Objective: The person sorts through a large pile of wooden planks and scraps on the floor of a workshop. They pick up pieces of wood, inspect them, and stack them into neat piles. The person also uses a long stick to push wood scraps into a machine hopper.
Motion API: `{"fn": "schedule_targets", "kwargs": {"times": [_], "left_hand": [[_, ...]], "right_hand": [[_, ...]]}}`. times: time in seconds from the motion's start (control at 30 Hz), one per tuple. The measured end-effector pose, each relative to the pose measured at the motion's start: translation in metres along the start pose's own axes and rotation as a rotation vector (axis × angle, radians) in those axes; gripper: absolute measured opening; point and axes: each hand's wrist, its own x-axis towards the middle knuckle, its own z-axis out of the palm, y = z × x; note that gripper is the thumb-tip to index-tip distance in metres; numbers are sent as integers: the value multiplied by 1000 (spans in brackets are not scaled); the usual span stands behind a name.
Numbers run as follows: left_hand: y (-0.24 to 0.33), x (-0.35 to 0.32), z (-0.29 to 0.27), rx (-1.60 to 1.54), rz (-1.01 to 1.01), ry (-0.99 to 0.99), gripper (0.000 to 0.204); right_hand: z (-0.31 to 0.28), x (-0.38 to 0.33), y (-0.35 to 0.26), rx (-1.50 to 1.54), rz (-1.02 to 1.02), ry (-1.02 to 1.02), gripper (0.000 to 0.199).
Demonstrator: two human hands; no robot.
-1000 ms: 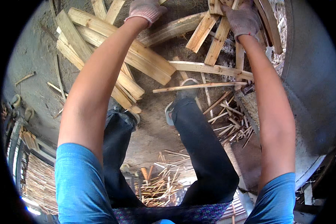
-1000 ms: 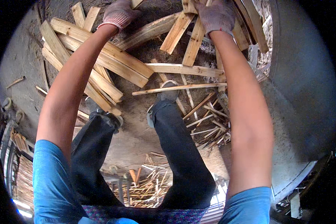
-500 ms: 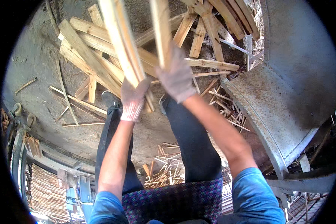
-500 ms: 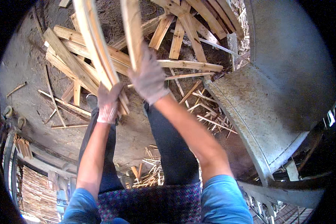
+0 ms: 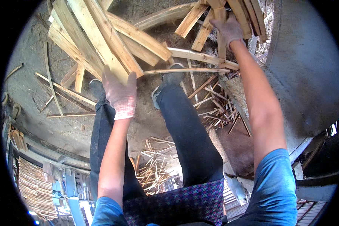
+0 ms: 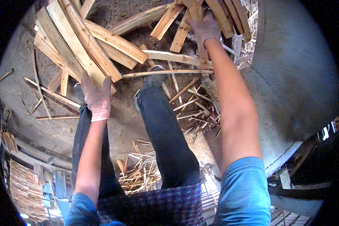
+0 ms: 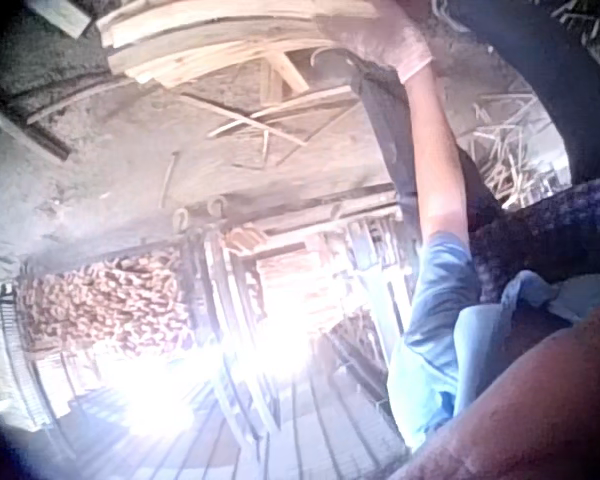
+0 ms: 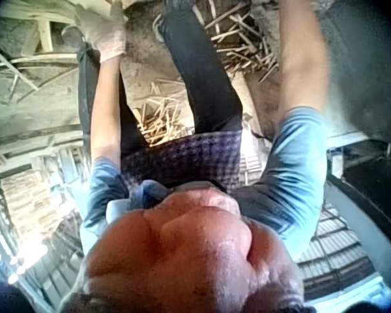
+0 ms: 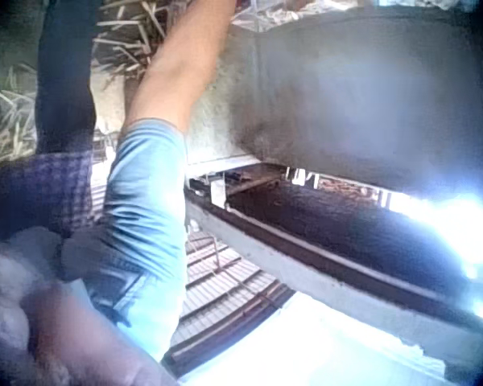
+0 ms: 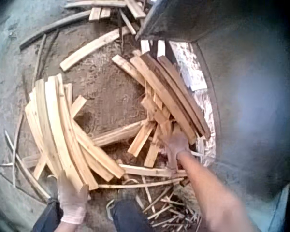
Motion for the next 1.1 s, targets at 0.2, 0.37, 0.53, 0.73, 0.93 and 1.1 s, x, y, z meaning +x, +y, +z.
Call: {"fn": "schedule_targets", "kwargs": {"times": [0.2,0.37,0.53,0.73,0.93,1.1], "left_hand": [[46,4,10,-234,561,48,74],[90,23,13,-497,293,-473,74],[124,51,9,-599,327,-826,62],[96,63,-33,-1068,-27,-644,52],[41,99,-69,-1550,-278,-284,43],[-2,141,-64,-1576,-300,-116,37]], "right_hand": [[12,4,-19,-107,40,53,68],[-42,-55,-89,216,-284,-57,48],[-70,-70,-150,185,-723,-91,30],[-103,-112,-258,694,-741,-132,35],[-92,-135,-260,770,-660,206,44],[-42,-170,-149,38,-518,10,77]]}}
